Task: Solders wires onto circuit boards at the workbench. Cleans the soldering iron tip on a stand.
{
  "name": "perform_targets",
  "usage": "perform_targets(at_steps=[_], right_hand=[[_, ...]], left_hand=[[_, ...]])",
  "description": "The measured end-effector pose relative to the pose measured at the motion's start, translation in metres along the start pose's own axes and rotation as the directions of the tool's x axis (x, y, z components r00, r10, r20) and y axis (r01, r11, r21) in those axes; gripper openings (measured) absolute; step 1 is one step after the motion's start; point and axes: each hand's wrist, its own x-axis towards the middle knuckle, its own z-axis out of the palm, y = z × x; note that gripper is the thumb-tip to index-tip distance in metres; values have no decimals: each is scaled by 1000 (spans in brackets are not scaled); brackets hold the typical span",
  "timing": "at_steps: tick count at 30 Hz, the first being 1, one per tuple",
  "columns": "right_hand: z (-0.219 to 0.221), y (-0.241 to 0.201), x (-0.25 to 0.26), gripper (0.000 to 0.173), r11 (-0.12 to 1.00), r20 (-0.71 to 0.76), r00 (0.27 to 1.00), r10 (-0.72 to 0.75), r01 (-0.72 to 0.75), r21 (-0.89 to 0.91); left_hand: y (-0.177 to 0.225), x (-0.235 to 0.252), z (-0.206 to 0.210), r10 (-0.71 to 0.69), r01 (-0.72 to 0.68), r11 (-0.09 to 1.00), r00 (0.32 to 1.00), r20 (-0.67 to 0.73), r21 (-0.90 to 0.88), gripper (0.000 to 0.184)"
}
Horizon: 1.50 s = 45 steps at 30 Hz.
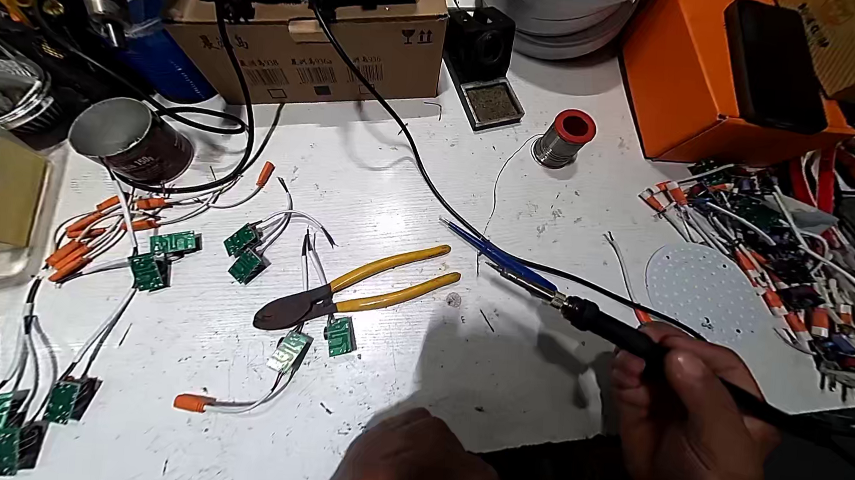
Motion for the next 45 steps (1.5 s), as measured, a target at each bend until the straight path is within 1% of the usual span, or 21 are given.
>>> perform_targets(at_steps=[3, 5, 7, 11, 16, 26, 31, 34, 38, 42, 45], right_hand=[[-9, 9, 8, 7, 998, -18, 999, 40, -41, -52], [-12, 15, 9, 6, 995, -23, 998, 53, -55, -80], [-13, 19, 10, 7, 995, -25, 998, 56, -57, -83], [-14, 20, 10, 6, 994, -38, 998, 52, -55, -91], [-13, 20, 10, 5, 992, -30, 999, 36, -39, -116], [-12, 19, 10, 6, 990, -40, 998, 41, -46, -135], [-13, 18, 9, 5, 988, -41, 998, 49, -55, -142], [-14, 18, 9, 6, 988, -38, 998, 40, -46, -145], [-15, 19, 9, 7, 990, 0, 1000, 13, -13, -137], [-16, 20, 10, 8, 992, 32, 999, -4, 8, -127], [-17, 20, 10, 8, 994, 45, 999, -13, 18, -106]], left_hand=[[-14, -5, -9, 123, -109, 979, 990, -71, 172, 16], [-20, -8, -13, 184, -149, 937, 979, -83, 316, 16], [-25, -11, -15, 234, -184, 890, 970, -72, 417, 16], [-29, -16, -15, 283, -234, 835, 959, -22, 498, 15], [-29, -18, -18, 301, -251, 816, 953, -13, 520, 15], [-29, -30, -36, 279, -209, 806, 959, -43, 554, 16], [-26, -40, -51, 297, -174, 785, 948, -114, 595, 17], [-22, -54, -71, 301, -119, 769, 934, -191, 629, 17], [-15, -74, -108, 285, 2, 717, 912, -295, 698, 19], [-17, -94, -141, 306, 86, 637, 884, -354, 766, 20], [-21, -105, -158, 305, 131, 618, 869, -389, 776, 22]])
